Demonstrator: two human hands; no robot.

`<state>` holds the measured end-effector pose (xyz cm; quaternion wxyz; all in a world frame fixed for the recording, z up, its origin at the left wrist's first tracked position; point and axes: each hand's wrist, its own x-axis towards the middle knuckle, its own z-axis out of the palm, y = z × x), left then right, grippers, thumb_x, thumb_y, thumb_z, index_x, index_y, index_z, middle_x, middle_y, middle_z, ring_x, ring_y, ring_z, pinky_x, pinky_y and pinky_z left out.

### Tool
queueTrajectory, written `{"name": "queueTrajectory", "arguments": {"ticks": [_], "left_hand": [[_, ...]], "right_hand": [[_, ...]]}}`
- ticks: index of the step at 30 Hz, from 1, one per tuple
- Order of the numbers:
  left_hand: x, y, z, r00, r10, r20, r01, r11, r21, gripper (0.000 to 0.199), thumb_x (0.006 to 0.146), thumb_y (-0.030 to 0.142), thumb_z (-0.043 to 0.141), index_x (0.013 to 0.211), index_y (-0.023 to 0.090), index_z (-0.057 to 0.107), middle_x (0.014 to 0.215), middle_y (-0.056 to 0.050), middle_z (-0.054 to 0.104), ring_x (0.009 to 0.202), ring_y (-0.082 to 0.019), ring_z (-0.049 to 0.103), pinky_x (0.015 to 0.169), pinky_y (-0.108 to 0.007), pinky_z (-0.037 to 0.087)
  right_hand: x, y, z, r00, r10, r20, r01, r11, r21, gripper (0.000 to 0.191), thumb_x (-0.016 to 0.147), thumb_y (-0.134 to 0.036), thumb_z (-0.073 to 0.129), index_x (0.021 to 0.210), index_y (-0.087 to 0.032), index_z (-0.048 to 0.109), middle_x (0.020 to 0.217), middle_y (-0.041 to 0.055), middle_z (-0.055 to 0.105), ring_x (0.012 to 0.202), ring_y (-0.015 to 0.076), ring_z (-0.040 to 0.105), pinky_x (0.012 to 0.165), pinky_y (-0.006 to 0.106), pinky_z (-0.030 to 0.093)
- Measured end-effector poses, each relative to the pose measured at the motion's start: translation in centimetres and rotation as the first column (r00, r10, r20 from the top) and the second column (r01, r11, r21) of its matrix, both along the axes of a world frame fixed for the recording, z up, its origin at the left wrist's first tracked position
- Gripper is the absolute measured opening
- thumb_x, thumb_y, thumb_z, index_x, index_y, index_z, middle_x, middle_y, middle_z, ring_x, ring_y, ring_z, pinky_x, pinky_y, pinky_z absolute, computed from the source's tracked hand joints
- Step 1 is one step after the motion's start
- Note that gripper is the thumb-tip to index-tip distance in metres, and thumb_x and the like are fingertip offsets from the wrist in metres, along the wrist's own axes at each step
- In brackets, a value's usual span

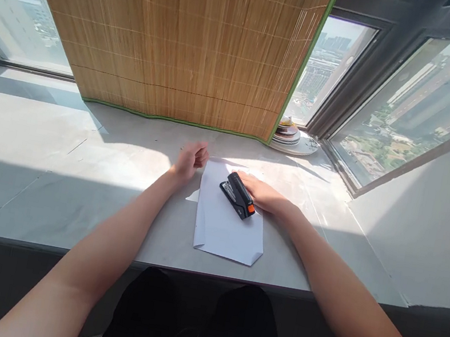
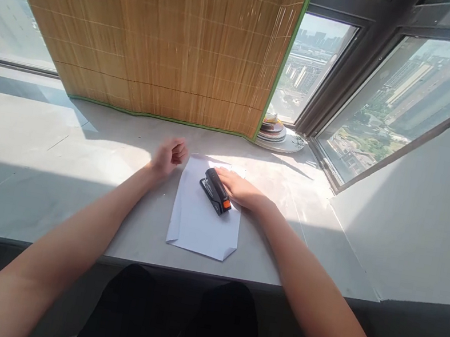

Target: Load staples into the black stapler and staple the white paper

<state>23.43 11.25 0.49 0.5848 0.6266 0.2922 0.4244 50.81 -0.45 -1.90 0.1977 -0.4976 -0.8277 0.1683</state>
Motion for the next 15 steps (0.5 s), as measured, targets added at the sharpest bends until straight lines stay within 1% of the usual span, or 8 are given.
{"name": "queueTrajectory", "arguments": {"ticks": [2, 4, 6, 8, 9, 11, 13, 15], "left_hand": [[1.4, -0.6, -0.6, 0.945, 0.12, -0.306, -0.051, 0.973, 0.225, 0.058, 0.107, 0.046, 0.05, 0.062, 0.025, 0.019, 0.059, 0.003, 0.021, 0.058, -0.014, 0.021, 0.06, -0.034, 0.023], [2.1, -0.7, -1.0, 0.807, 0.248, -0.536, 0.021, 0.895, 0.446, 0.055, 0.106, 0.042, 0.053, 0.06, 0.024, 0.028, 0.06, 0.001, 0.033, 0.06, -0.016, 0.029, 0.064, -0.035, 0.026], [2.2, -0.4, -1.2, 0.691, 0.327, -0.645, 0.145, 0.812, 0.566, 0.041, 0.103, 0.037, 0.058, 0.066, 0.024, 0.045, 0.069, -0.002, 0.051, 0.068, -0.019, 0.044, 0.069, -0.035, 0.033], [2.1, -0.1, -1.4, 0.633, 0.354, -0.689, 0.24, 0.756, 0.609, 0.019, 0.101, 0.034, 0.062, 0.086, 0.023, 0.065, 0.086, -0.005, 0.065, 0.084, -0.023, 0.057, 0.078, -0.036, 0.041], [2.0, 0.0, -1.5, 0.609, 0.354, -0.71, 0.28, 0.742, 0.61, 0.014, 0.1, 0.035, 0.063, 0.1, 0.022, 0.071, 0.094, -0.006, 0.068, 0.091, -0.025, 0.061, 0.084, -0.037, 0.044], [1.9, 0.1, -1.7, 0.562, 0.359, -0.745, 0.319, 0.736, 0.597, 0.025, 0.103, 0.036, 0.061, 0.121, 0.024, 0.073, 0.106, -0.009, 0.071, 0.1, -0.028, 0.064, 0.092, -0.039, 0.046], [1.7, 0.1, -1.9, 0.523, 0.371, -0.768, 0.325, 0.746, 0.581, 0.032, 0.106, 0.038, 0.057, 0.131, 0.025, 0.072, 0.111, -0.01, 0.071, 0.105, -0.03, 0.066, 0.095, -0.041, 0.046], [1.7, 0.0, -1.9, 0.496, 0.381, -0.781, 0.323, 0.754, 0.573, 0.035, 0.107, 0.04, 0.055, 0.135, 0.025, 0.071, 0.115, -0.011, 0.071, 0.11, -0.031, 0.066, 0.098, -0.042, 0.047]], "right_hand": [[0.4, 0.0, -0.1, 0.999, 0.044, -0.006, -0.044, 0.998, -0.042, 0.051, 0.11, -0.039, 0.055, 0.16, -0.034, 0.063, 0.172, -0.0006, 0.053, 0.161, 0.0325, 0.05, 0.135, 0.054, 0.043], [0.3, 0.5, -0.1, 0.997, 0.071, -0.013, -0.072, 0.996, -0.057, 0.051, 0.109, -0.036, 0.056, 0.159, -0.032, 0.065, 0.172, 0.0014, 0.053, 0.16, 0.0337, 0.05, 0.135, 0.056, 0.041], [0.1, 1.1, 0.0, 0.997, 0.074, -0.011, -0.074, 0.997, -0.022, 0.048, 0.109, -0.034, 0.056, 0.155, -0.031, 0.068, 0.17, 0.0039, 0.057, 0.158, 0.0331, 0.052, 0.135, 0.058, 0.039], [0.0, 1.2, 0.5, 0.999, 0.018, -0.037, -0.015, 0.997, 0.07, 0.042, 0.11, -0.037, 0.056, 0.148, -0.03, 0.072, 0.162, 0.0072, 0.065, 0.153, 0.0323, 0.057, 0.133, 0.059, 0.04], [0.0, 1.1, 0.9, 0.997, -0.03, -0.075, 0.039, 0.991, 0.126, 0.039, 0.11, -0.04, 0.057, 0.142, -0.03, 0.075, 0.154, 0.0088, 0.07, 0.146, 0.0324, 0.061, 0.129, 0.059, 0.044], [-0.2, 0.2, 1.7, 0.981, -0.079, -0.178, 0.112, 0.976, 0.185, 0.035, 0.107, -0.051, 0.061, 0.129, -0.028, 0.078, 0.132, 0.0103, 0.078, 0.124, 0.0317, 0.07, 0.114, 0.054, 0.054], [-0.7, -1.2, 2.5, 0.97, -0.039, -0.24, 0.077, 0.985, 0.151, 0.048, 0.098, -0.063, 0.073, 0.128, -0.027, 0.074, 0.117, 0.0089, 0.078, 0.103, 0.0287, 0.07, 0.095, 0.047, 0.06], [-1.5, -2.5, 3.0, 0.974, 0.003, -0.228, 0.014, 0.997, 0.071, 0.078, 0.084, -0.067, 0.087, 0.146, -0.027, 0.063, 0.114, 0.0075, 0.076, 0.09, 0.0255, 0.068, 0.081, 0.04, 0.059]]}}
